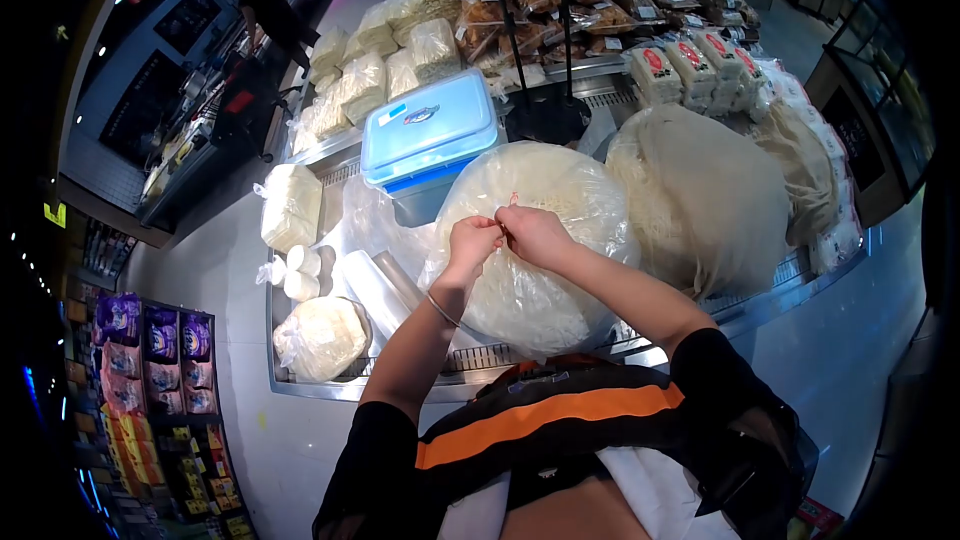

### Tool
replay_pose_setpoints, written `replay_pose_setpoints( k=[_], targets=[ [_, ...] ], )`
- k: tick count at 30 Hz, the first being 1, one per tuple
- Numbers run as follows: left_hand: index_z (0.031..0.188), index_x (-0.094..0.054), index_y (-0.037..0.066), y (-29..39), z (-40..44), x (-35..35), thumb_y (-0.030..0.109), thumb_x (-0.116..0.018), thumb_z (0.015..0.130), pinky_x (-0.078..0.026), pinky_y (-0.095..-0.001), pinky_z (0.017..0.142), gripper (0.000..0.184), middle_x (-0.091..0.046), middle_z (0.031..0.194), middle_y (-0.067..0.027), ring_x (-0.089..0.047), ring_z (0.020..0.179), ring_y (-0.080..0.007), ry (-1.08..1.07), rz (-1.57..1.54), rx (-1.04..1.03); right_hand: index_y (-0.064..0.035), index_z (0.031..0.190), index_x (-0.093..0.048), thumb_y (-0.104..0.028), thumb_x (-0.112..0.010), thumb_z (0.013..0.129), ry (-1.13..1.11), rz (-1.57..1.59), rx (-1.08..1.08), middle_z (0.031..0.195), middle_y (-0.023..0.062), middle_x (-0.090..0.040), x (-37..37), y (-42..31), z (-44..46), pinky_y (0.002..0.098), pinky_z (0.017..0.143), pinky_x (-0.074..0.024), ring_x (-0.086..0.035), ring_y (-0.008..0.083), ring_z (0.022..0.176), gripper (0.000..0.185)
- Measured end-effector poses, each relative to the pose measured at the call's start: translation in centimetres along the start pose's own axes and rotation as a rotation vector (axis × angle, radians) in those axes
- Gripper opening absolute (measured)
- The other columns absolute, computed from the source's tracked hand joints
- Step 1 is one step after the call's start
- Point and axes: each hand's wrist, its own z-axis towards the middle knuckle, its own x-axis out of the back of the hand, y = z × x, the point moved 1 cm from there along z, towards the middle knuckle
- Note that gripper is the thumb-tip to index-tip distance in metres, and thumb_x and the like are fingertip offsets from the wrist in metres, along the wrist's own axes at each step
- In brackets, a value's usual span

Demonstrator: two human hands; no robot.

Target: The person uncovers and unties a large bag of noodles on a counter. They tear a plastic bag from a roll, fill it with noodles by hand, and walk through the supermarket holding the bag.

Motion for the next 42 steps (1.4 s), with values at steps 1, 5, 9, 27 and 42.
replay_pose_setpoints(
  k=[1,5,9,27,42],
  targets=[
    [0.071,-0.059,-0.002,-0.1,0.3,0.1,-0.003,-0.061,0.07,-0.041,-0.0218,0.047,0.003,-0.059,0.064,-0.0051,-0.054,0.053,-0.0104,0.005,-0.002,-0.009,-0.0062,0.089,-0.051,-0.01,-0.064,0.07,0.003,-0.003,0.009,0.079,0.0115,-0.059,0.1,-0.2,0.2,0.0386,0.059,-0.0477,-0.06,0.0302,0.07,0.023],
    [0.069,-0.059,-0.001,0.5,1.1,0.8,-0.003,-0.061,0.069,-0.042,-0.0223,0.047,0.003,-0.059,0.063,-0.0052,-0.054,0.053,-0.0106,-0.048,0.101,-0.021,-0.0074,0.086,-0.05,-0.01,-0.064,0.069,0.016,-0.043,0.047,0.076,0.0097,-0.059,0.0,-0.8,1.1,0.0391,0.057,-0.0471,-0.06,0.0293,0.068,0.022],
    [0.073,-0.059,0.002,0.9,1.6,1.4,0.001,-0.062,0.071,-0.043,-0.0205,0.048,0.004,-0.058,0.064,-0.0036,-0.054,0.054,-0.0091,-0.136,0.151,0.093,-0.006,0.079,-0.051,-0.007,-0.063,0.067,0.097,0.208,-0.124,0.07,0.0086,-0.057,-1.4,0.1,0.9,0.0342,0.056,-0.0464,-0.058,0.0262,0.062,0.017],
    [0.07,-0.058,0.004,-0.4,2.9,2.2,0.002,-0.06,0.069,-0.04,-0.0201,0.046,0.003,-0.056,0.062,-0.0025,-0.051,0.052,-0.0087,-0.288,0.035,0.13,-0.0036,0.076,-0.056,-0.009,-0.061,0.069,-0.325,0.134,-0.038,0.066,0.0111,-0.06,0.3,1.8,2.4,0.0352,0.058,-0.0475,-0.058,0.0264,0.06,0.011],
    [0.072,-0.055,0.004,-1.1,2.3,1.7,0.0,-0.056,0.072,-0.033,-0.0193,0.043,0.004,-0.053,0.061,-0.001,-0.045,0.049,-0.0056,-0.216,-0.159,0.077,-0.0065,0.081,-0.058,-0.011,-0.058,0.075,-0.252,-0.075,0.061,0.077,0.0104,-0.056,1.2,0.7,2.7,0.0396,0.067,-0.0484,-0.059,0.0309,0.074,0.007]
  ],
)
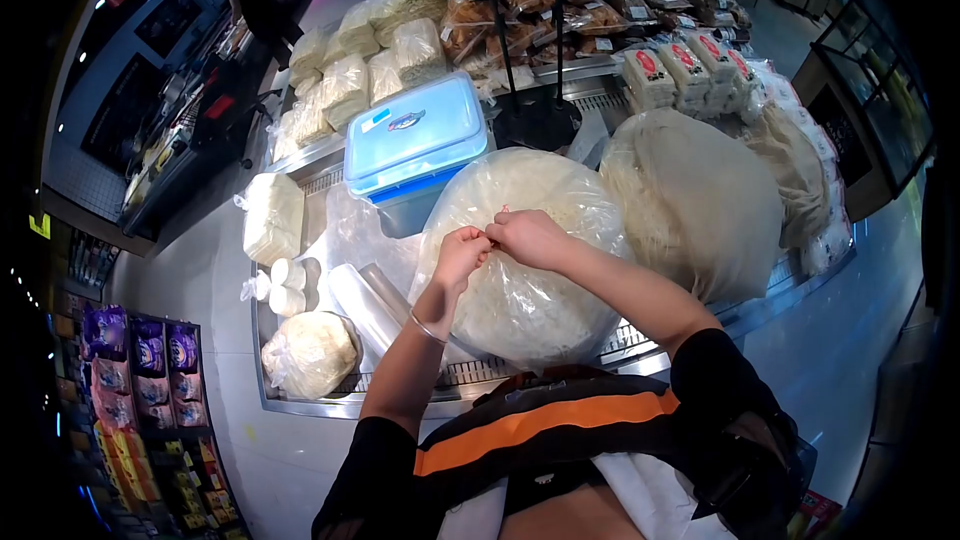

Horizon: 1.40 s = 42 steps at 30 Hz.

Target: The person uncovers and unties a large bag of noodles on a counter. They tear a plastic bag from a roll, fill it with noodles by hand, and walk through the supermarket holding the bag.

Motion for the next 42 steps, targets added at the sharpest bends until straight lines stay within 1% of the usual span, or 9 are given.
replay_pose_setpoints(
  k=[4,9,15,21,28,31,33,37,42],
  targets=[
    [0.072,-0.055,0.004,-0.6,0.3,0.3,0.0,-0.056,0.072,-0.033,-0.0192,0.043,0.004,-0.052,0.06,-0.0013,-0.045,0.049,-0.006,-0.002,-0.075,0.013,-0.0058,0.083,-0.057,-0.007,-0.055,0.079,0.122,0.047,0.054,0.074,0.01,-0.056,-1.4,0.9,-0.5,0.0361,0.063,-0.0472,-0.059,0.027,0.069,0.004],
    [0.073,-0.053,0.004,-0.3,-0.2,-0.1,-0.001,-0.055,0.075,-0.034,-0.0192,0.046,0.006,-0.052,0.062,-0.0013,-0.046,0.052,-0.0072,-0.031,-0.001,-0.001,-0.0029,0.083,-0.054,-0.009,-0.058,0.082,0.222,1.38,-0.49,0.07,0.0104,-0.055,-4.6,2.0,-2.0,0.0305,0.06,-0.0423,-0.054,0.0215,0.062,0.007],
    [0.073,-0.054,0.004,0.5,-0.6,-0.5,-0.001,-0.055,0.074,-0.034,-0.0189,0.045,0.006,-0.052,0.061,-0.0009,-0.046,0.051,-0.007,-0.035,0.052,-0.064,-0.0043,0.084,-0.057,-0.016,-0.061,0.079,0.2,0.332,0.003,0.071,0.0134,-0.058,1.2,-0.1,-1.1,0.0367,0.062,-0.0468,-0.058,0.0285,0.064,0.014],
    [0.072,-0.054,0.004,-0.2,-0.2,0.5,0.004,-0.059,0.074,-0.038,-0.019,0.048,0.006,-0.054,0.062,-0.0016,-0.048,0.052,-0.0074,-0.078,-0.032,0.054,-0.0055,0.082,-0.058,-0.014,-0.062,0.073,-0.139,-0.038,-0.067,0.077,0.0114,-0.06,-0.8,0.9,-0.5,0.0402,0.061,-0.0483,-0.06,0.03,0.068,0.013],
    [0.083,-0.06,0.004,0.4,-1.3,0.2,0.006,-0.06,0.079,-0.047,-0.0198,0.062,0.005,-0.061,0.074,-0.0027,-0.059,0.066,-0.0107,-0.093,0.201,0.076,-0.0045,0.079,-0.057,-0.01,-0.063,0.069,0.038,0.244,-0.061,0.069,0.0116,-0.058,-1.3,1.3,-0.6,0.0375,0.055,-0.0465,-0.059,0.0291,0.059,0.012],
    [0.086,-0.061,0.004,0.0,-1.2,0.3,0.008,-0.062,0.079,-0.047,-0.0198,0.062,0.008,-0.062,0.074,-0.0023,-0.059,0.068,-0.0105,-0.091,0.025,0.12,-0.0039,0.079,-0.056,-0.007,-0.063,0.072,-0.008,0.517,-0.158,0.066,0.0071,-0.056,-1.9,1.2,-1.0,0.0295,0.054,-0.0442,-0.055,0.0181,0.056,0.01],
    [0.085,-0.06,0.004,0.3,-1.5,0.6,0.007,-0.061,0.08,-0.047,-0.0199,0.062,0.006,-0.062,0.074,-0.0024,-0.059,0.069,-0.0105,-0.09,-0.151,0.149,-0.0035,0.081,-0.057,-0.006,-0.062,0.076,0.135,1.104,-0.33,0.065,0.0021,-0.053,-3.2,2.1,-1.5,0.0233,0.056,-0.0414,-0.049,0.009,0.058,0.008],
    [0.085,-0.06,0.004,-0.8,-0.7,0.5,0.006,-0.06,0.08,-0.047,-0.0197,0.062,0.005,-0.062,0.074,-0.0027,-0.059,0.068,-0.0105,-0.114,-0.068,0.095,-0.0027,0.084,-0.058,-0.006,-0.06,0.08,0.143,1.109,-0.324,0.066,-0.0009,-0.052,-3.4,1.5,-2.2,0.0214,0.058,-0.0399,-0.046,0.0049,0.063,0.006],
    [0.081,-0.059,0.002,-1.1,-0.5,-0.6,0.003,-0.062,0.077,-0.045,-0.0182,0.054,0.005,-0.061,0.071,-0.0044,-0.057,0.06,-0.0097,-0.019,-0.109,0.14,-0.0032,0.084,-0.057,-0.007,-0.061,0.077,0.025,0.419,-0.258,0.074,0.0099,-0.058,-1.0,1.1,-2.2,0.0328,0.06,-0.0462,-0.06,0.0225,0.066,0.009]
  ],
)
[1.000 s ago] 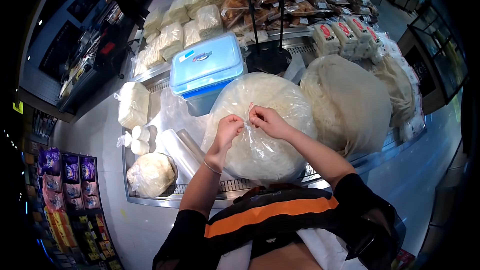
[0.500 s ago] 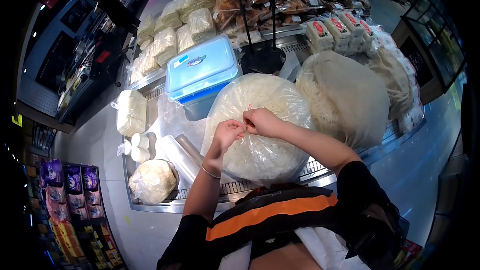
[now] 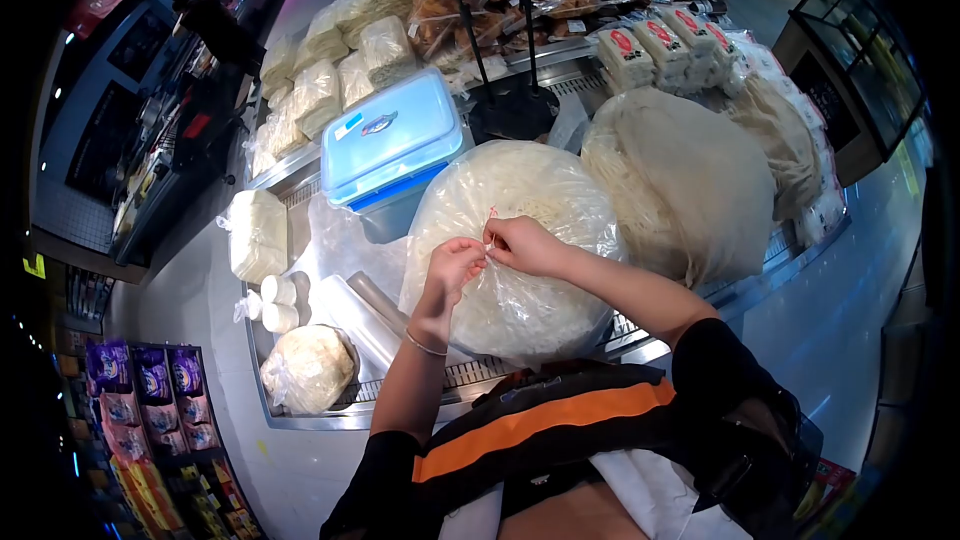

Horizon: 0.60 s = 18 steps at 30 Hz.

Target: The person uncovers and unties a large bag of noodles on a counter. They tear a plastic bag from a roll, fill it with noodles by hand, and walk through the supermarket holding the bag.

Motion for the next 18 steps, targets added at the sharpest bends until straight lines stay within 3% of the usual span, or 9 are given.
replay_pose_setpoints(
  k=[1,3,7,9,13,15,16,18],
  targets=[
    [0.081,-0.059,0.002,-0.1,0.2,-0.1,0.003,-0.062,0.077,-0.045,-0.0182,0.054,0.005,-0.061,0.071,-0.0044,-0.057,0.06,-0.0097,-0.004,0.003,0.003,-0.0032,0.084,-0.057,-0.007,-0.061,0.077,0.003,0.0,-0.004,0.074,0.0099,-0.058,-0.2,0.0,0.0,0.0328,0.06,-0.0462,-0.06,0.0225,0.066,0.009],
    [0.08,-0.059,0.002,-0.2,0.5,-0.4,0.003,-0.062,0.076,-0.042,-0.0179,0.051,0.005,-0.06,0.068,-0.0039,-0.054,0.057,-0.0082,0.022,0.169,-0.043,-0.0041,0.083,-0.057,-0.013,-0.059,0.078,-0.011,-0.332,0.069,0.078,0.014,-0.059,-0.5,-0.2,-0.1,0.0398,0.063,-0.0478,-0.061,0.0321,0.072,0.01],
    [0.079,-0.058,0.002,0.4,-0.1,-1.4,0.002,-0.061,0.076,-0.04,-0.0175,0.051,0.004,-0.058,0.066,-0.0031,-0.051,0.056,-0.0073,0.055,0.243,-0.113,-0.0041,0.084,-0.057,-0.014,-0.054,0.082,-0.061,-0.424,0.057,0.077,0.0127,-0.058,-0.1,-0.6,-0.2,0.0409,0.063,-0.0481,-0.06,0.0327,0.073,0.011],
    [0.083,-0.059,0.0,0.6,-0.3,-1.1,0.0,-0.062,0.075,-0.039,-0.0168,0.052,0.008,-0.057,0.066,-0.0016,-0.049,0.057,-0.0064,0.036,0.258,-0.119,-0.0034,0.087,-0.056,-0.012,-0.05,0.083,0.079,-0.414,0.204,0.076,0.0135,-0.058,-0.4,-0.5,-0.4,0.0416,0.064,-0.0478,-0.059,0.0338,0.073,0.01],
    [0.09,-0.06,-0.002,0.5,-0.6,-0.5,0.0,-0.062,0.077,-0.041,-0.0179,0.056,0.013,-0.056,0.067,-0.0004,-0.05,0.061,-0.0065,-0.074,0.251,-0.313,-0.0026,0.087,-0.054,-0.009,-0.048,0.084,0.309,-0.308,0.099,0.08,0.0153,-0.058,-1.5,1.6,0.2,0.039,0.064,-0.0475,-0.058,0.0325,0.073,0.009],
    [0.096,-0.06,-0.002,0.3,-0.6,0.0,0.0,-0.061,0.078,-0.044,-0.0192,0.058,0.018,-0.056,0.07,-0.0001,-0.052,0.065,-0.0066,-0.108,0.471,-0.515,-0.0023,0.088,-0.052,-0.008,-0.048,0.086,0.38,0.001,-0.018,0.081,0.014,-0.058,-2.1,2.4,0.4,0.0342,0.064,-0.0474,-0.06,0.0249,0.075,0.007],
    [0.096,-0.06,-0.002,0.1,-0.7,0.1,0.0,-0.061,0.078,-0.044,-0.0192,0.058,0.018,-0.056,0.07,-0.0001,-0.052,0.065,-0.0066,-0.103,0.471,-0.511,-0.0023,0.088,-0.052,-0.008,-0.048,0.086,0.376,0.005,-0.017,0.081,0.014,-0.058,-2.6,2.5,0.6,0.0342,0.064,-0.0474,-0.06,0.0249,0.075,0.007],
    [0.093,-0.058,-0.001,0.1,-0.9,-0.4,-0.001,-0.06,0.08,-0.045,-0.0196,0.06,0.014,-0.057,0.072,-0.0007,-0.053,0.067,-0.0067,-0.053,0.493,-0.625,-0.0035,0.085,-0.051,-0.008,-0.048,0.088,0.359,0.693,-0.274,0.074,0.0058,-0.055,-3.2,2.9,1.1,0.0276,0.06,-0.044,-0.055,0.0135,0.067,0.006]
  ],
)
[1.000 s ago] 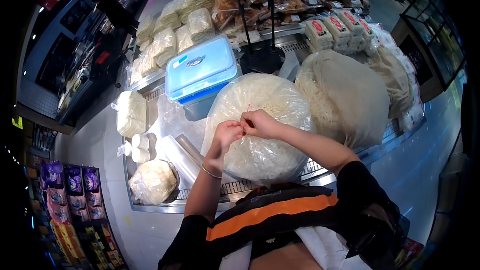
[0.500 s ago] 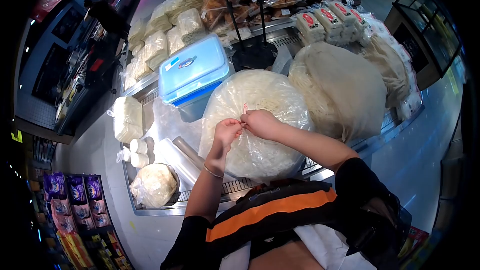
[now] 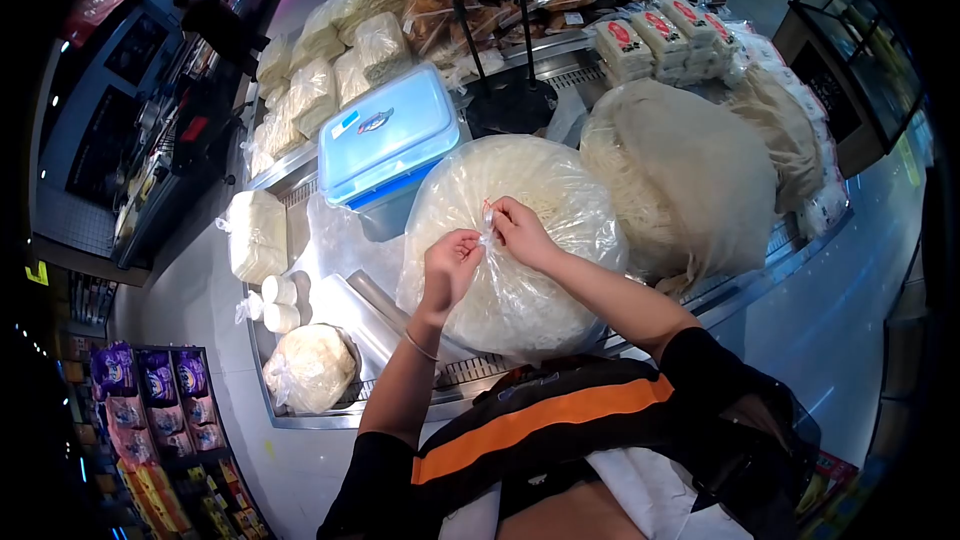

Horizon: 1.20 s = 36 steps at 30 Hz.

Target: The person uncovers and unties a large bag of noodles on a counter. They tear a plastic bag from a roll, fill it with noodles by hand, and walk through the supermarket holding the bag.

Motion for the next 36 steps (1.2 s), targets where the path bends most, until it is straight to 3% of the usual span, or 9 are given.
replay_pose_setpoints(
  k=[4,6,12,16,22,25,27,32,36],
  targets=[
    [0.087,-0.055,-0.001,0.6,-0.4,-1.1,-0.001,-0.06,0.08,-0.043,-0.0186,0.061,0.009,-0.057,0.073,-0.0005,-0.054,0.068,-0.0061,0.148,0.354,-0.173,-0.0046,0.082,-0.05,-0.009,-0.055,0.086,-0.155,0.368,-0.047,0.076,-0.0019,-0.049,0.6,-1.1,-0.9,0.0219,0.061,-0.0385,-0.044,0.0052,0.067,0.008],
    [0.082,-0.052,0.001,-0.9,-0.7,-1.6,0.001,-0.06,0.081,-0.041,-0.0193,0.059,0.008,-0.056,0.071,-0.001,-0.053,0.067,-0.0061,0.138,-0.232,0.114,-0.0054,0.081,-0.05,-0.007,-0.06,0.08,-0.432,0.052,0.066,0.074,-0.003,-0.045,1.6,-2.6,-2.5,0.0207,0.066,-0.0366,-0.042,0.0057,0.068,0.011],
    [0.078,-0.052,0.003,-0.6,-1.6,-1.8,0.006,-0.054,0.084,-0.033,-0.0193,0.052,0.007,-0.049,0.064,0.0016,-0.045,0.058,-0.0052,0.111,-0.269,0.373,-0.0039,0.081,-0.054,-0.009,-0.06,0.08,-0.358,0.108,0.132,0.067,-0.0034,-0.045,4.2,-2.6,-3.2,0.0211,0.061,-0.0369,-0.041,0.005,0.063,0.008],
    [0.075,-0.05,0.003,-0.2,-1.7,-0.7,0.007,-0.053,0.084,-0.032,-0.0193,0.052,0.01,-0.047,0.064,0.0029,-0.042,0.057,-0.0049,0.067,-0.322,0.577,0.0011,0.095,-0.059,-0.011,-0.055,0.083,-0.272,-0.506,0.178,0.085,0.0082,-0.061,4.6,-2.0,-2.2,0.0281,0.066,-0.0449,-0.057,0.0155,0.072,0.017],
    [0.107,-0.057,0.001,2.4,-4.7,-0.3,0.008,-0.053,0.085,-0.029,-0.0187,0.049,0.024,-0.045,0.064,0.0037,-0.038,0.054,-0.0038,0.103,-0.337,0.19,-0.003,0.116,-0.054,-0.013,-0.058,0.078,-0.293,-0.503,0.326,0.125,0.019,-0.048,2.6,-2.6,-0.6,0.036,0.08,-0.0479,-0.061,0.0289,0.089,0.039],
    [0.123,-0.051,0.002,3.7,-6.8,0.7,0.006,-0.05,0.087,-0.028,-0.0182,0.049,0.036,-0.044,0.065,0.0051,-0.036,0.054,-0.0029,0.114,-0.168,0.076,-0.0041,0.127,-0.046,-0.011,-0.062,0.077,-0.262,-0.383,0.3,0.135,0.0156,-0.04,2.5,-4.1,1.6,0.0327,0.081,-0.0482,-0.061,0.0256,0.093,0.053],
    [0.126,-0.047,0.004,5.9,-9.0,1.3,0.011,-0.051,0.088,-0.027,-0.0182,0.048,0.039,-0.039,0.062,0.007,-0.034,0.055,-0.0028,0.134,-0.332,0.33,-0.0097,0.134,-0.039,-0.009,-0.062,0.08,-0.023,-0.11,0.419,0.132,0.0073,-0.046,3.7,-2.5,6.4,0.0311,0.079,-0.0481,-0.058,0.0157,0.092,0.059],
    [0.086,-0.055,-0.002,1.5,-17.0,4.0,0.032,-0.037,0.097,-0.043,-0.0272,0.062,0.041,-0.054,0.071,-0.0051,-0.051,0.067,-0.0122,-0.583,-0.043,0.417,-0.0081,0.135,-0.039,-0.02,-0.061,0.083,0.253,0.177,0.02,0.126,0.0062,-0.05,10.9,-5.2,12.8,0.0289,0.08,-0.0435,-0.052,0.0111,0.101,0.058],
    [0.1,-0.058,-0.003,-2.6,-22.0,3.1,0.037,-0.031,0.098,-0.044,-0.0315,0.078,0.048,-0.059,0.087,-0.0131,-0.054,0.083,-0.0203,-0.456,-0.024,0.619,-0.0006,0.129,-0.043,-0.035,-0.067,0.076,0.101,-0.31,0.017,0.135,0.0193,-0.04,9.6,-4.1,8.4,0.0363,0.096,-0.0372,-0.044,0.0314,0.12,0.067]
  ],
)
